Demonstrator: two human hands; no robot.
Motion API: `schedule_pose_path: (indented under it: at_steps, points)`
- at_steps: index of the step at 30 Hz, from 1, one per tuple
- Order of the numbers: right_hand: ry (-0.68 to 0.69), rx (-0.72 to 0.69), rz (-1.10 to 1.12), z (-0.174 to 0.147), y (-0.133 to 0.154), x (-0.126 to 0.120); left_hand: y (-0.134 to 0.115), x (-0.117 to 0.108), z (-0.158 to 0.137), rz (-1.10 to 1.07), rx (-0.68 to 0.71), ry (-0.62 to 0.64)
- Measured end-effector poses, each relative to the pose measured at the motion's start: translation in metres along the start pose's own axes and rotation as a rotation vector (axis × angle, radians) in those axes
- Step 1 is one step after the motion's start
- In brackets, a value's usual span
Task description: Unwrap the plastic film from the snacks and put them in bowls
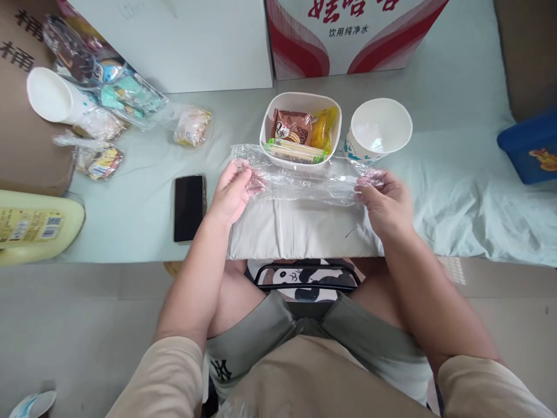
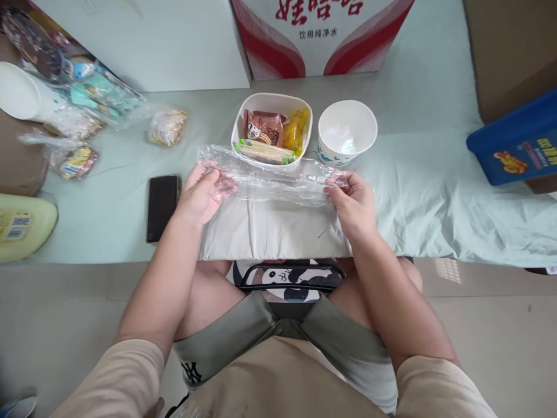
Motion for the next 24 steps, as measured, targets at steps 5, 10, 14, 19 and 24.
schedule_pose_path:
  at_steps: [5,10,14,19,24]
  points:
    - [0.017,-0.01,-0.031,-0.007,0.009,0.009,-0.003,-0.002,0.002,0.199,0.138,-0.035]
    - [0.06,-0.041,-0.153,-0.012,0.017,0.014,-0.005,-0.007,0.002,0.327,0.2,-0.072]
    - [0.073,-0.055,-0.186,-0.013,0.018,0.014,-0.009,-0.015,0.005,0.352,0.24,-0.126]
    - [0.079,-0.06,-0.185,-0.014,0.018,0.015,-0.018,-0.022,0.008,0.304,0.312,-0.214]
    - [0.047,-0.06,-0.139,-0.014,0.021,0.012,-0.017,-0.018,0.008,0.137,0.251,-0.217]
Point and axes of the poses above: each hand's wrist, its own z-axis towards the middle knuckle, its own x-axis out of the palm, y = z × x, the point moved 9 cm from there along z, towards the middle knuckle, and after that the axes turned 13 degrees about -z, right-handed, at the moved point
